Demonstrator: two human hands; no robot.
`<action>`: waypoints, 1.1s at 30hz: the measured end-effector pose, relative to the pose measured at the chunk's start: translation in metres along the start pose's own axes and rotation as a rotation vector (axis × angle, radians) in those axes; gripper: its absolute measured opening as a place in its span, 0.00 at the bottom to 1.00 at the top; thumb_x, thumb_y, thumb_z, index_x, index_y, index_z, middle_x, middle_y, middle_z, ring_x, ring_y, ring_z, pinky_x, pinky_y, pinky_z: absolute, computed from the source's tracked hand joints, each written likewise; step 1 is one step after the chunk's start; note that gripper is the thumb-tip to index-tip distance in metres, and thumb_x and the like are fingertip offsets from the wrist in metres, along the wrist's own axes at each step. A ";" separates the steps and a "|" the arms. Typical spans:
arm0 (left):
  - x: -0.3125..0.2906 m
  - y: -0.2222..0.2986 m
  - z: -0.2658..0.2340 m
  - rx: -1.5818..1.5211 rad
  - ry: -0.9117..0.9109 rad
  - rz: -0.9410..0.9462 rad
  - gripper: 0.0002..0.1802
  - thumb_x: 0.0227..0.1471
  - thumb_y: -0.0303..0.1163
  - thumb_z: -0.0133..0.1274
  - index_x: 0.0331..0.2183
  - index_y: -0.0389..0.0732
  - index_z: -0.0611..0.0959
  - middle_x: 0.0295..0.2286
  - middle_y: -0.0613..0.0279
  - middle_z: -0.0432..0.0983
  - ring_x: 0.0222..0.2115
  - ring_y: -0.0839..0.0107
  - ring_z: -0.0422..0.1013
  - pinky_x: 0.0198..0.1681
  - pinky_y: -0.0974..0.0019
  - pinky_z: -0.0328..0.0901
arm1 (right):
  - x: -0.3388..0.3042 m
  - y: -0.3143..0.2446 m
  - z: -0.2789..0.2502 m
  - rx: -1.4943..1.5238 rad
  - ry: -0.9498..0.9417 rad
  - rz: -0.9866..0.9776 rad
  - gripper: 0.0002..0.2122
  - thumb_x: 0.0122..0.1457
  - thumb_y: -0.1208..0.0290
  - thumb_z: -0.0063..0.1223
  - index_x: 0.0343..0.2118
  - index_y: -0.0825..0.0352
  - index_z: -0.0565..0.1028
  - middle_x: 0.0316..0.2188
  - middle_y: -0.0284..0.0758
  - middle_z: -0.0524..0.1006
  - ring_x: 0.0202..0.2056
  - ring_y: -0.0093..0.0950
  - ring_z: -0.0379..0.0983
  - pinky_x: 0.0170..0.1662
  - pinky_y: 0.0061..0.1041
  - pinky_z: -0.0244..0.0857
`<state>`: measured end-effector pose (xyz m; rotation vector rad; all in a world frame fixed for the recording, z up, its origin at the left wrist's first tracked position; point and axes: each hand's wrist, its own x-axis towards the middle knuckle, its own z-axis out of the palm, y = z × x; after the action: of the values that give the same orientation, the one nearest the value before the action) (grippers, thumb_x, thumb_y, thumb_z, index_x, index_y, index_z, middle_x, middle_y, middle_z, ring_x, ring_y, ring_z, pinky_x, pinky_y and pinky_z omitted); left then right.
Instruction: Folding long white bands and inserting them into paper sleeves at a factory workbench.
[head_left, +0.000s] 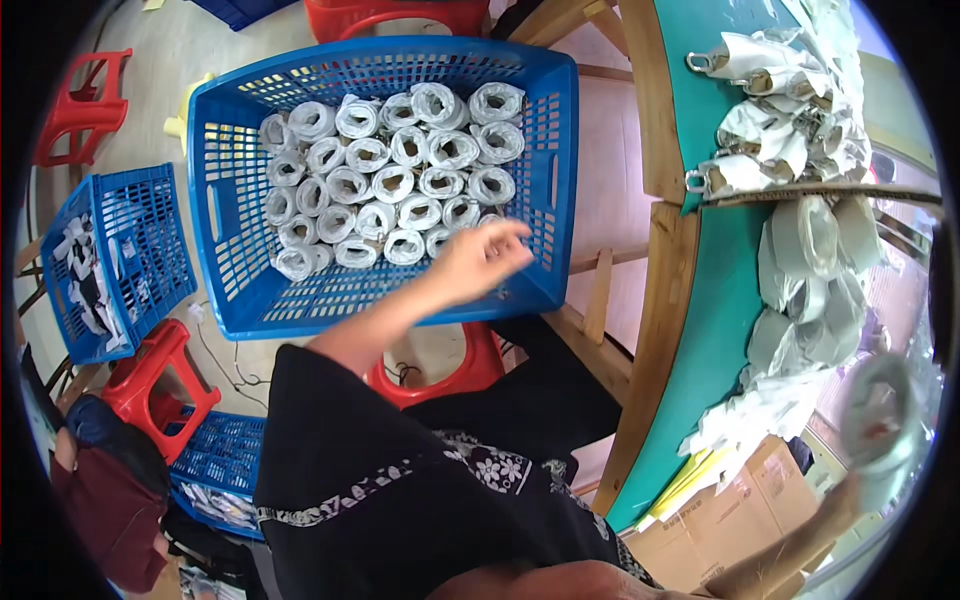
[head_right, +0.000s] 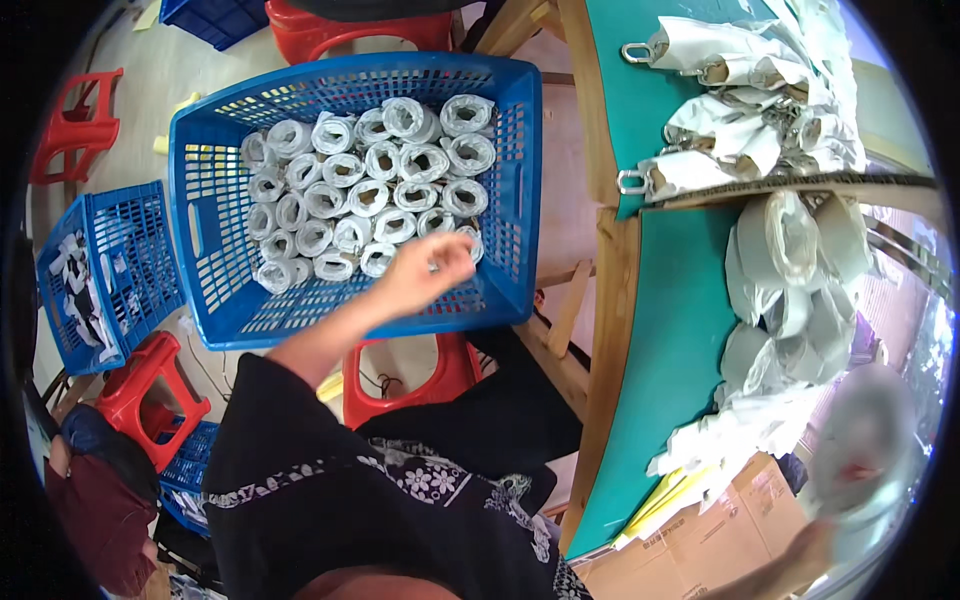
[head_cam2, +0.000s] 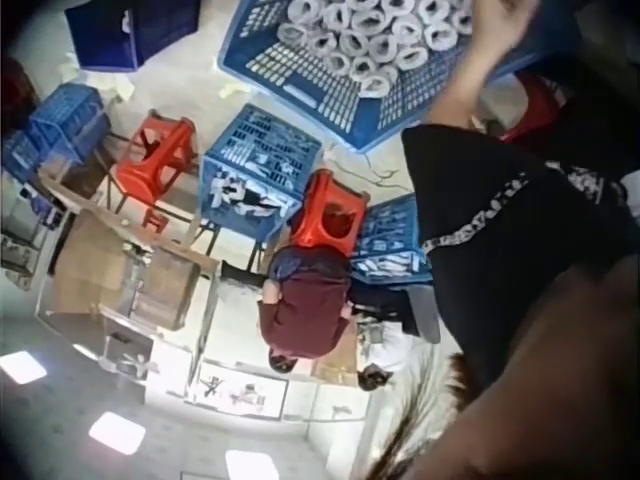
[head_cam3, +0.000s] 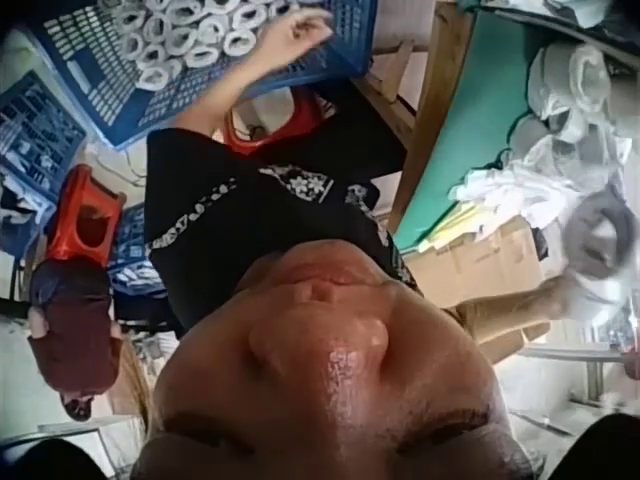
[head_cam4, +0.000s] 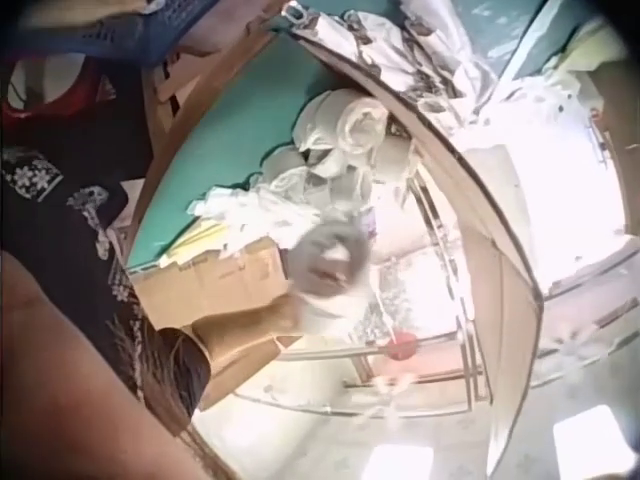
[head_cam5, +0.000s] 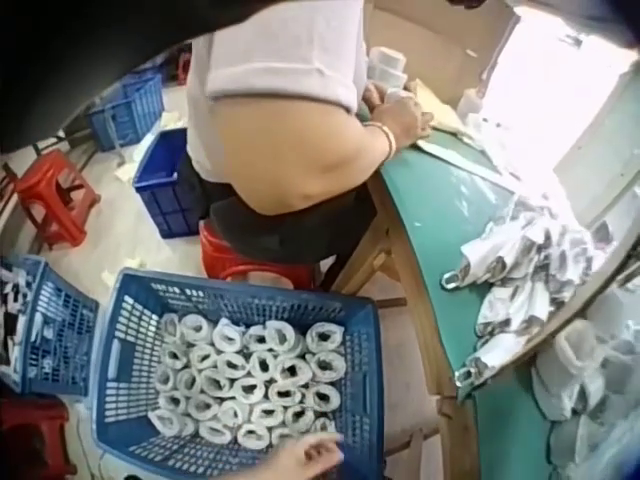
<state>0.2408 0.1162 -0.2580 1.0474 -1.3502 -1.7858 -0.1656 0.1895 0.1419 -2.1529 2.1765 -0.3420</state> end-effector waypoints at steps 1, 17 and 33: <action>-0.023 0.034 0.008 -0.223 -0.116 -0.017 0.18 0.50 0.29 0.53 0.45 0.38 0.74 0.31 0.65 0.74 0.29 0.79 0.69 0.35 0.74 0.65 | -0.016 -0.029 0.005 -0.016 -0.160 -0.110 0.18 0.43 0.90 0.44 0.40 0.73 0.70 0.30 0.29 0.70 0.27 0.15 0.65 0.26 0.09 0.59; -0.134 -0.025 -0.024 -0.790 0.344 -0.745 0.17 0.51 0.30 0.47 0.44 0.36 0.73 0.39 0.54 0.73 0.38 0.64 0.71 0.39 0.62 0.67 | -0.048 -0.301 0.352 -0.720 -0.587 -1.395 0.19 0.52 0.64 0.41 0.47 0.63 0.72 0.51 0.32 0.67 0.57 0.34 0.55 0.63 0.45 0.30; 0.107 -0.382 -0.034 1.053 -0.059 -0.876 0.31 0.49 0.43 0.46 0.53 0.43 0.61 0.48 0.52 0.66 0.48 0.55 0.64 0.46 0.48 0.61 | -0.039 -0.150 0.139 -0.294 -0.061 0.027 0.09 0.44 0.78 0.55 0.31 0.65 0.74 0.33 0.35 0.75 0.40 0.37 0.69 0.57 0.46 0.48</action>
<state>0.2076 0.1051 -0.6549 2.4443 -2.1428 -1.5610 0.0094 0.2129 0.0321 -2.2352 2.3446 0.0498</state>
